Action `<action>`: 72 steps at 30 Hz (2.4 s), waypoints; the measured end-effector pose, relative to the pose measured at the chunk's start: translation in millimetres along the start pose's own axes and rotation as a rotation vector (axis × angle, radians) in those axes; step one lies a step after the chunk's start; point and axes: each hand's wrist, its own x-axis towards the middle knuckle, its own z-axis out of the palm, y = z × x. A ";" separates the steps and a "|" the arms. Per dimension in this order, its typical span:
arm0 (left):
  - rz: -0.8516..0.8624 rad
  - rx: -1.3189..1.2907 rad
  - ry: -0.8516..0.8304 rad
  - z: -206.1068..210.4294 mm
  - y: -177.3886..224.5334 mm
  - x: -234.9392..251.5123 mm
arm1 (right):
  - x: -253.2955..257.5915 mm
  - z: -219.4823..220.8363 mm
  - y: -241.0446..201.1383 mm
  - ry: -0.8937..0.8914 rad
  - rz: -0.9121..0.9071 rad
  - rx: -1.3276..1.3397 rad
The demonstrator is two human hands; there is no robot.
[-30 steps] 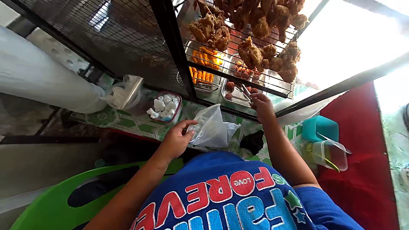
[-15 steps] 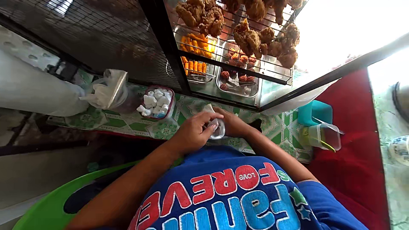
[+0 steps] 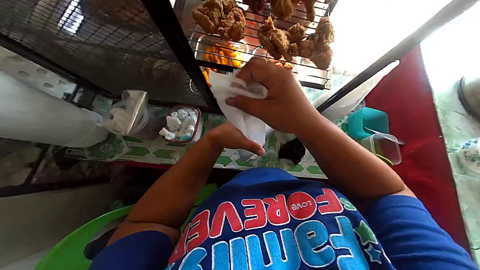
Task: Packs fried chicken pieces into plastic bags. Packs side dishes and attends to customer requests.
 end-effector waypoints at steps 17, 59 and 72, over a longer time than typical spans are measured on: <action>-0.242 -0.044 -0.211 108.2 -0.1 50.8 | -191.5 -93.9 55.0 0.121 0.375 0.430; -0.111 0.899 0.394 206.6 26.8 157.9 | -309.2 -107.8 86.4 0.189 0.551 1.885; -0.206 0.307 -0.388 220.5 61.8 163.1 | -266.4 -156.6 158.7 -0.131 0.002 1.231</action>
